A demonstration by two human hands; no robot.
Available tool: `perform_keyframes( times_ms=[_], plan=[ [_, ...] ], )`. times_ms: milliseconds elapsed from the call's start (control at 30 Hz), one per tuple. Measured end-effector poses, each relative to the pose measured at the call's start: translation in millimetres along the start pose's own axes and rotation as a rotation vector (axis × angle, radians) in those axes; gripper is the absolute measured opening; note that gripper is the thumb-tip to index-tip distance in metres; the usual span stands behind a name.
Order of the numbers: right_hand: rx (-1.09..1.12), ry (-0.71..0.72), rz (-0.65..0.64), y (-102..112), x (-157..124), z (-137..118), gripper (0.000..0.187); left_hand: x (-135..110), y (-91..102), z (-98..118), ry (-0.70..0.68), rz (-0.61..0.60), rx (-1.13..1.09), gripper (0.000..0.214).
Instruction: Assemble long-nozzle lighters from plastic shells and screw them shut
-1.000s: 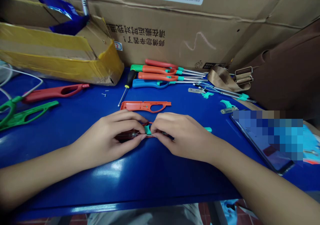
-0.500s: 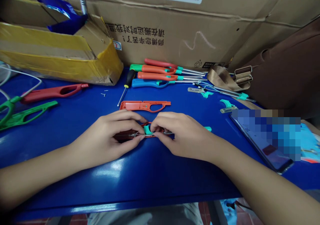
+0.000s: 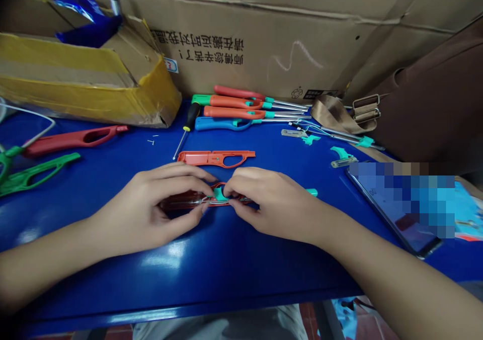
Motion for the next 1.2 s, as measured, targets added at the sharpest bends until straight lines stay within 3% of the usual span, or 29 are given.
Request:
perform_keyframes(
  times_ms=[167, 467, 733, 1200],
  plan=[
    [-0.034, 0.079, 0.028, 3, -5, 0, 0.015, -2, 13.6, -5, -0.122, -0.111, 0.225, 0.014],
    [-0.381, 0.169, -0.043, 1, -7, 0, 0.030, -5, 38.3, -10, -0.184, -0.182, 0.428, 0.018],
    [-0.534, 0.166, -0.073, 2, -4, -8, 0.030, -6, 41.6, -17, -0.188, -0.293, 0.373, 0.023],
    [-0.607, 0.160, -0.023, -2, -2, -7, 0.030, -6, 46.0, -19, -0.150, -0.324, 0.381, 0.024]
  ],
)
Point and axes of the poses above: each hand's wrist, its own x-axis towards the middle knuckle, its own y-axis out of the back of the hand, z = x × y, the point moved 1 cm from there along x, towards the middle knuckle, and after that the axes turned 11 degrees about -z, right-handed, at the moved point
